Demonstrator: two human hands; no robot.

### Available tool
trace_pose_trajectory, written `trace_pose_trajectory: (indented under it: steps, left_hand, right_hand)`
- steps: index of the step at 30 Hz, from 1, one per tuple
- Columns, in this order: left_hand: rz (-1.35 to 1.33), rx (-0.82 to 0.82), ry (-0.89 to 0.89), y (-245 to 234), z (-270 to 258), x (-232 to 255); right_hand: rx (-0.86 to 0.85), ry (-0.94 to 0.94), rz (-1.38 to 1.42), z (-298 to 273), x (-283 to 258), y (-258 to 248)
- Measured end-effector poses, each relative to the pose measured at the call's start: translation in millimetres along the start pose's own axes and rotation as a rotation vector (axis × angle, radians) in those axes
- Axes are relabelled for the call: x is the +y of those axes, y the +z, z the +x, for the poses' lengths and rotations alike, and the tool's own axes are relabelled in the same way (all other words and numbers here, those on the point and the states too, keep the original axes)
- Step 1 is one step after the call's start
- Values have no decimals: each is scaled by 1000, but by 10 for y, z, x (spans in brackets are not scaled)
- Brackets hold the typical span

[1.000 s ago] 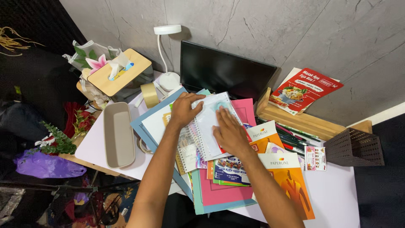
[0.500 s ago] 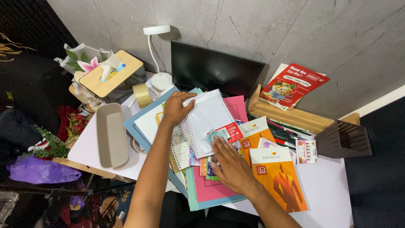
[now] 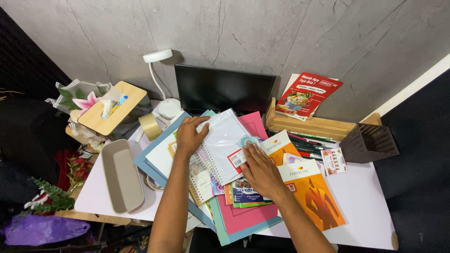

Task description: The person wipes the covers of several stationery items, including notebooks and a loose-leaf pad, using a light blue cloth. They handle each item individually, wipe its surface, and then place it into a wooden organizer on the desk.

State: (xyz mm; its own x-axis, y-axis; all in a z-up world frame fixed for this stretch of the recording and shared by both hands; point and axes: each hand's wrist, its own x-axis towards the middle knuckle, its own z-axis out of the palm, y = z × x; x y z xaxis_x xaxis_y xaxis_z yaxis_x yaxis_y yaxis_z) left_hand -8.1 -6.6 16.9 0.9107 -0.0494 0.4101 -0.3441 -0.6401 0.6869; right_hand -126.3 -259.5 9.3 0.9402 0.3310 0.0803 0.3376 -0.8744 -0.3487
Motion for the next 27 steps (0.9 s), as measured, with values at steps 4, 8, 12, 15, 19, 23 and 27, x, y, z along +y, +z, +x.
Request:
trace_pose_trajectory:
  steps: [4,8,12,15,19,23,27]
  left_hand:
    - [11,46,51,17,7,-35]
    - [-23,38,53,20,-19,-61]
    - [-10,61,82,19,-23,-83]
    - [-11,50,66,29,-22,-92]
    - [-22,54,38,46,-27,-87]
    - [18,33,6,28,-20,-85]
    - [1,63,62,52,-16,-108]
  right_hand:
    - [-7,-70,12,354,-168,54]
    - [-10,-292,16,415,-392,101]
    - [-90,-351,14,102,-485,59]
    - [-132,-354,1,-44,-322,-69]
    - [-142,-233,4,49,-40,-159]
    - [-88,-150,-10,444,132,-140]
    - [-16,-200,-1,704,62,-19]
